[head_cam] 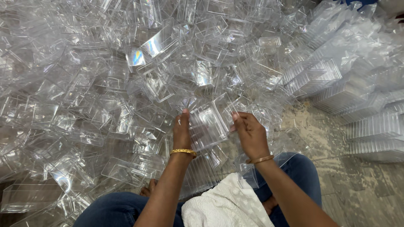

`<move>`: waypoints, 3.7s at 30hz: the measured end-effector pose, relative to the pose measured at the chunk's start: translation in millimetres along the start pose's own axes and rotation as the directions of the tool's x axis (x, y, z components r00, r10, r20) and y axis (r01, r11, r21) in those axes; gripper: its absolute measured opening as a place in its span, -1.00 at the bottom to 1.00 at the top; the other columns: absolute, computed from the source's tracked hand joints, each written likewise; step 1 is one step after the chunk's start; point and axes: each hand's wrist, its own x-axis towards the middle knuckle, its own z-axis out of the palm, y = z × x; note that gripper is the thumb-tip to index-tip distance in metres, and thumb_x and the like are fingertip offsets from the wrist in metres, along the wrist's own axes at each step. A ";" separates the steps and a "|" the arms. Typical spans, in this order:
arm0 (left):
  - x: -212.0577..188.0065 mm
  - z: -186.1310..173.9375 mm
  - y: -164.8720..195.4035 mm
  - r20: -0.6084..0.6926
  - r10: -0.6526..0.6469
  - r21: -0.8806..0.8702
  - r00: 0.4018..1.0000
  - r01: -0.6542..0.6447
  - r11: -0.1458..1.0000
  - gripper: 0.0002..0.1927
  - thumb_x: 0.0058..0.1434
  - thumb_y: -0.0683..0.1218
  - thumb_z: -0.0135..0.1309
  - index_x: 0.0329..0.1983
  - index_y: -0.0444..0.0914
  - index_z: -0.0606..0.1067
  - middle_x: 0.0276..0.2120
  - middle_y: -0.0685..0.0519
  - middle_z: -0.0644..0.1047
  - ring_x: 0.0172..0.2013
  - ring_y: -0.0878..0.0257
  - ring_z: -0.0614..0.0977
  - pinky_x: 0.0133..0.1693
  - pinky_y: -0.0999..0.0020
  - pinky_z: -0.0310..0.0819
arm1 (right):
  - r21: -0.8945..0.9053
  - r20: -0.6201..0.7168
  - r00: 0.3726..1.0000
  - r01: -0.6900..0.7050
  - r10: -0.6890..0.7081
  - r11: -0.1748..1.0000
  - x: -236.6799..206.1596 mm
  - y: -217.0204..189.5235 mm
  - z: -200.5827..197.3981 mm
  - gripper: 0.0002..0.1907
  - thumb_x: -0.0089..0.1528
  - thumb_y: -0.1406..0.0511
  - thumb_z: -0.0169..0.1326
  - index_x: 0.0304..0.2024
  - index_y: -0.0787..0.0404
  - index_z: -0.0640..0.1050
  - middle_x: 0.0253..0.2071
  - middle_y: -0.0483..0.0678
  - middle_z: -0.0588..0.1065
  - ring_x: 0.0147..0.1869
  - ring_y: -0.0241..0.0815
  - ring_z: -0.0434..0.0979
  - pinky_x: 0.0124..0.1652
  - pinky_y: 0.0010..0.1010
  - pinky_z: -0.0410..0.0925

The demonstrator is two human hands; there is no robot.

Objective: The person sits on the floor and repeatedly picks up clear plastic containers from a large pile, aligns them, and stacks them into neat piles. The person continues this process throughout the clip, building multiple stacks of containers.

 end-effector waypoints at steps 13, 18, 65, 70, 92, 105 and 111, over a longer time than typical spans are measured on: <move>-6.2 3.2 -2.4 0.001 0.073 0.010 0.997 -0.073 0.997 -0.19 0.16 0.41 -0.07 0.28 -0.22 0.33 0.22 -0.20 0.41 0.20 -0.05 0.48 0.13 -0.06 0.41 | 0.068 0.080 0.990 0.112 -0.118 0.991 -34.1 0.8 19.3 -0.48 0.37 -0.05 -0.12 0.03 0.22 0.55 0.01 -0.03 0.63 -0.06 -0.14 0.71 0.00 -0.29 0.48; -3.1 0.3 6.5 -0.019 0.135 -0.005 0.991 -0.135 0.991 -0.18 0.21 0.42 -0.08 0.26 -0.30 0.35 0.19 -0.20 0.41 0.16 -0.02 0.48 0.13 -0.02 0.40 | 0.180 0.287 0.948 0.086 -0.136 0.980 -25.6 8.1 5.5 -0.25 0.44 -0.13 -0.47 0.50 0.09 0.34 0.42 0.02 0.31 0.38 -0.09 0.30 0.23 -0.23 0.25; 16.3 -12.9 -17.4 -0.018 0.042 0.256 0.999 -0.036 0.966 -0.32 0.15 0.35 0.04 0.07 -0.26 0.50 0.12 -0.11 0.54 0.16 0.02 0.49 0.15 0.01 0.33 | 0.610 0.162 0.987 -0.084 -0.020 0.788 8.9 23.6 -3.5 -0.48 0.29 0.45 0.08 0.31 0.19 0.39 0.29 -0.01 0.51 0.06 -0.43 0.52 -0.21 -0.66 0.39; 4.9 -8.4 -30.7 0.015 0.147 0.364 0.989 -0.142 0.920 -0.46 0.27 0.35 -0.01 -0.06 -0.19 0.50 -0.07 -0.05 0.58 0.01 0.14 0.54 0.09 0.18 0.33 | 0.501 0.267 0.960 -0.216 0.088 0.838 14.0 30.9 -14.2 -0.46 0.24 0.43 0.07 0.30 0.17 0.41 0.26 -0.04 0.55 -0.19 -0.39 0.54 -0.36 -0.57 0.39; -10.9 -5.7 -15.4 0.081 0.353 0.378 0.932 -0.356 0.855 -0.46 0.31 0.32 0.07 -0.21 -0.27 0.53 -0.22 -0.01 0.60 -0.24 0.30 0.55 -0.09 0.34 0.42 | 0.713 0.262 0.965 -0.181 -0.018 0.677 4.8 46.1 -15.9 -0.44 0.32 0.42 0.11 0.39 0.20 0.38 0.07 0.01 0.53 -0.20 -0.45 0.45 -0.28 -0.62 0.37; -32.8 -11.9 26.3 0.655 -0.132 0.658 0.744 -0.476 0.584 -0.17 0.13 0.40 0.05 0.45 0.07 0.28 0.38 -0.11 0.35 0.25 -0.12 0.47 0.16 -0.13 0.46 | 0.010 0.512 0.826 -0.281 0.237 0.960 9.4 -8.6 -75.0 -0.11 0.08 0.04 0.19 0.42 -0.06 0.16 0.05 0.03 0.60 0.08 -0.09 0.64 0.00 -0.24 0.55; -20.4 -47.5 71.8 0.553 0.293 0.255 0.780 -0.493 0.832 -0.03 0.07 0.30 0.15 0.55 0.03 0.15 0.49 -0.15 0.11 0.41 -0.11 0.19 0.24 -0.12 0.27 | 0.230 0.155 0.889 -0.456 0.430 0.860 -6.0 -24.1 -33.4 -0.29 0.16 0.36 0.15 0.36 0.02 0.28 -0.05 0.12 0.64 0.02 0.00 0.69 -0.02 -0.21 0.60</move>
